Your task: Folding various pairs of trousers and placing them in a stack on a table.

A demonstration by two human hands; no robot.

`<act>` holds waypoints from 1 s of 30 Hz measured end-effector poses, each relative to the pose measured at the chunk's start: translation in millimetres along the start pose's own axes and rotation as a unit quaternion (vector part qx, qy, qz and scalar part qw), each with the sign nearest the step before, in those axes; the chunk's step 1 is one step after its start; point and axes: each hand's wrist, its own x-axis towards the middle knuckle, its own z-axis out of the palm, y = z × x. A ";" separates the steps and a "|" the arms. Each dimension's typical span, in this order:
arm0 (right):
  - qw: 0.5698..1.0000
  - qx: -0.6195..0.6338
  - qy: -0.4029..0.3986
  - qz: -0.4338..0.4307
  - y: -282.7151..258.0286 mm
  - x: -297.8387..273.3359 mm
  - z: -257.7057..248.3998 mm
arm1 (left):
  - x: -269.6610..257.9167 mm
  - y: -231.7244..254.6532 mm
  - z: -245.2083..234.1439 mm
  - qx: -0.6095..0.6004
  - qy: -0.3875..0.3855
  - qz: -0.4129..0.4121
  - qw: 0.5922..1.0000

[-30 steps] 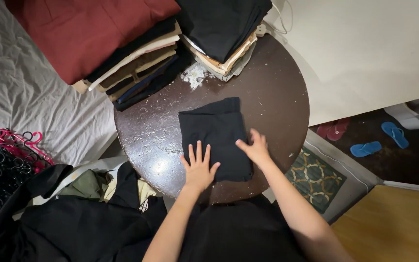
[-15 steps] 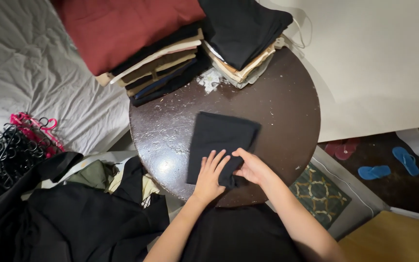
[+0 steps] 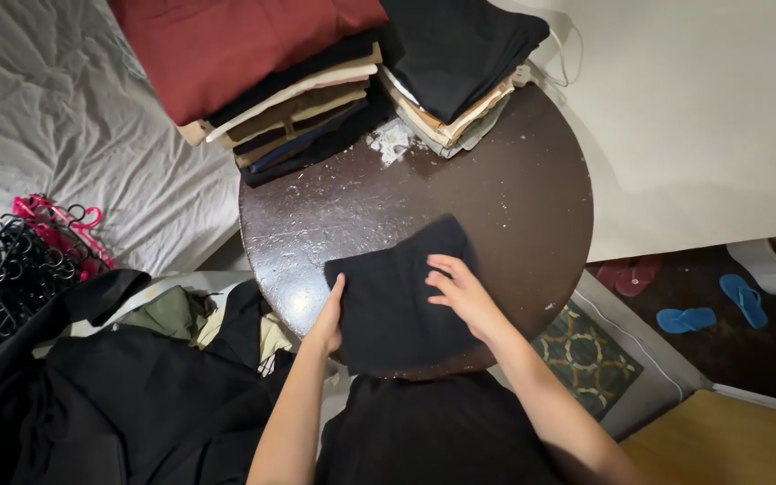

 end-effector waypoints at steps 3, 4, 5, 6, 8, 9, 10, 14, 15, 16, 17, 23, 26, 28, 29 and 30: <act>0.996 -0.033 0.076 -0.032 31.8 0.9 -47.2 | 15.1 -11.4 -20.5 0.120 0.091 0.085 0.985; 0.996 -0.033 0.075 -0.029 44.5 3.3 -62.9 | 10.4 -13.8 -20.3 0.118 0.093 0.084 0.985; 0.991 -0.070 0.109 -0.026 57.2 5.4 -78.3 | 5.4 -16.3 -20.1 0.158 0.127 0.135 0.970; 0.984 -0.107 0.143 -0.025 68.1 8.9 -94.6 | 1.7 -16.5 -18.4 0.198 0.159 0.186 0.949; 0.970 -0.158 0.182 -0.029 96.2 17.3 -103.1 | -3.6 -18.4 -9.1 0.212 0.164 0.208 0.941; 0.953 -0.208 0.220 -0.033 109.7 22.5 -106.9 | -6.3 -18.3 -4.5 0.228 0.170 0.230 0.931; 0.953 -0.209 0.218 -0.035 115.6 24.9 -96.8 | -12.3 -16.2 6.4 0.226 0.171 0.231 0.931; 0.945 -0.235 0.224 -0.048 114.1 30.5 -42.9 | -28.2 -6.4 35.6 0.176 0.098 0.160 0.966; 0.956 -0.202 0.198 -0.085 107.1 30.8 -26.0 | -30.5 -3.3 39.6 0.133 0.045 0.107 0.984; 0.955 -0.203 0.196 -0.090 99.8 33.1 -23.2 | -26.1 -3.9 35.4 0.132 0.044 0.112 0.984; 0.983 -0.131 0.126 -0.024 92.1 35.5 -20.1 | -21.8 -4.1 31.3 0.086 -0.012 0.051 0.995; 0.947 0.188 -0.097 0.244 53.2 70.3 -43.0 | -37.1 44.6 30.8 -0.023 -0.167 -0.012 0.986; 0.936 0.244 -0.183 0.178 -32.7 89.5 -32.1 | -79.2 114.6 66.3 -0.075 -0.229 0.117 0.964; 0.945 0.226 -0.217 0.099 -120.3 96.1 -7.2 | -119.9 177.3 100.8 -0.105 -0.256 0.217 0.936; 0.961 0.201 -0.189 0.027 -169.5 98.2 10.2 | -143.3 212.7 120.5 -0.091 -0.218 0.276 0.932; 0.970 0.176 -0.160 -0.048 -218.9 99.8 27.3 | -166.4 248.7 140.6 -0.075 -0.181 0.333 0.922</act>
